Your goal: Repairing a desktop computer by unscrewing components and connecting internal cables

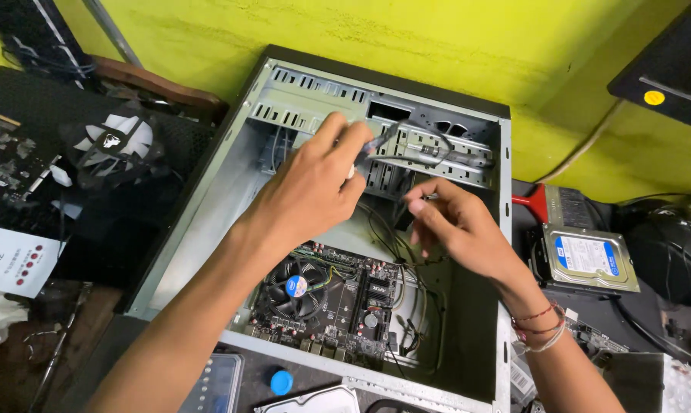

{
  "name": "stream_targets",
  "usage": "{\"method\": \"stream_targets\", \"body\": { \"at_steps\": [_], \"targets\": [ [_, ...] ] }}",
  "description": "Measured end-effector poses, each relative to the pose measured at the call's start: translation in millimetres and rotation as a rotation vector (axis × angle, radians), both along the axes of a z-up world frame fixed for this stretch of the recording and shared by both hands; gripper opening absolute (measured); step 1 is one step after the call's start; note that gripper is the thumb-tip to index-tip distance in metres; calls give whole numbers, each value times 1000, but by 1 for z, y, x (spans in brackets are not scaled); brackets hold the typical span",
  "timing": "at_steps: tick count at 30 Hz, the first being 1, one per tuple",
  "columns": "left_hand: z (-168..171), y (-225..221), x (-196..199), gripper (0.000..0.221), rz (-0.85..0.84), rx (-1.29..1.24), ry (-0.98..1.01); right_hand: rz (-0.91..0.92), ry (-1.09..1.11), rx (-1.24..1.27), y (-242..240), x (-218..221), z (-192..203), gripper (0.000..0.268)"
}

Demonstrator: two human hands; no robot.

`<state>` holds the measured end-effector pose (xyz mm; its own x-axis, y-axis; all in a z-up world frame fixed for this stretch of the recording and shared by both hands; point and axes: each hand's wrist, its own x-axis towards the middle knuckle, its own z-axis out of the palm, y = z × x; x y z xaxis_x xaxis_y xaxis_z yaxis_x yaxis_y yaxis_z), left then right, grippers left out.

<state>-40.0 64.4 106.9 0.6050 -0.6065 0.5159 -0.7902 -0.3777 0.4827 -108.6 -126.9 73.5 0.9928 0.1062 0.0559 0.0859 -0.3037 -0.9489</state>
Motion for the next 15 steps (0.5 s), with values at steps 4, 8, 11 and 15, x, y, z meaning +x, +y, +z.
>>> {"method": "stream_targets", "body": {
  "at_steps": [4,8,11,15],
  "targets": [
    [7,8,-19,29,-80,123,122,-25,-142,-57,-12,1,-10,34],
    [-2,20,-34,27,-103,118,-160,-41,-380,-105,-13,-9,-9,14],
    [2,27,-54,25,-33,126,-377,-89,-940,-335,0,-20,7,23],
    [6,30,-81,18,-20,198,-571,100,-865,-622,31,-41,27,65]
  ]
}}
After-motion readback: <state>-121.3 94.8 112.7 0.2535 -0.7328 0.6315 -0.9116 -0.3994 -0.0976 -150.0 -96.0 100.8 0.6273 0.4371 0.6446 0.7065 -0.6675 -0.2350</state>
